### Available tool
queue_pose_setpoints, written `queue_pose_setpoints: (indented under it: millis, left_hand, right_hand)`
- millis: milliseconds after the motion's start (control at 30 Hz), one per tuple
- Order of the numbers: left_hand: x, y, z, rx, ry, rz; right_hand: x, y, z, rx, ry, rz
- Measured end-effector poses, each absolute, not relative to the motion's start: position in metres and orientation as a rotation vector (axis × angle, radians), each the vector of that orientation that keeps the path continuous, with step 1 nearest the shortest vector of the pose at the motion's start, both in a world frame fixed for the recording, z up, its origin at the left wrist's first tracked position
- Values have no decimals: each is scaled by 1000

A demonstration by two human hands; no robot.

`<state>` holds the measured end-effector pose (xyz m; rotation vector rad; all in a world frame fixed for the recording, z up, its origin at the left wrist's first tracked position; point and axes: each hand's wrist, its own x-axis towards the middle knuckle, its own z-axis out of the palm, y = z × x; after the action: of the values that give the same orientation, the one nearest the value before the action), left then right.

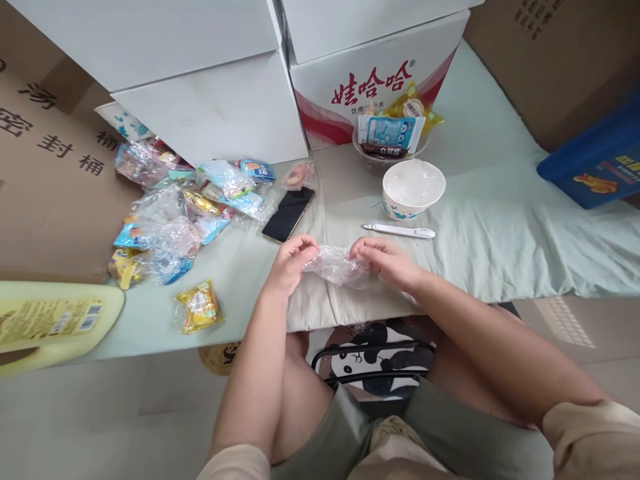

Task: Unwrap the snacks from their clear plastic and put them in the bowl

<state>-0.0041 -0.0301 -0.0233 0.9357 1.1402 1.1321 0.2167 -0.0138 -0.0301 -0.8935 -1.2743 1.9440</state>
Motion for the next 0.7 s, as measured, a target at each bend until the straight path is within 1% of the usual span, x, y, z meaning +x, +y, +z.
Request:
queue_pose_setpoints:
  millis: [100,267,367,433,500,567,633,700]
  left_hand:
    - [2,-27,-31,1059,1246,1119]
    - [12,-18,-38,1113,1374,1171]
    - [17,-13,-39,1193,1539,1372]
    - [22,-14,-39,1303,1682,1533]
    - [29,-19,-39,1474,1686,1508]
    - [38,-25,-39,1604,1503,1297]
    - [46,-28,-40,1588,1330,1123]
    - [52,-27,-40,1461,1314,1098]
  right_hand:
    - [216,-13,-34,-1071,-1319,1751]
    - [220,-7,-32,-1278,-1267,1590]
    - [226,-4,-28,-1360,-1331,1497]
    - [230,-5,-26,-1386,-1382,1369]
    - [233,-8,-26,-1313,-1457,1278]
    - [234,-11,-25,-1123,-1502,1371]
    - [233,-13,-25,-886,-1435,1611]
    - [231,-13,-23,-685,-1284,1831]
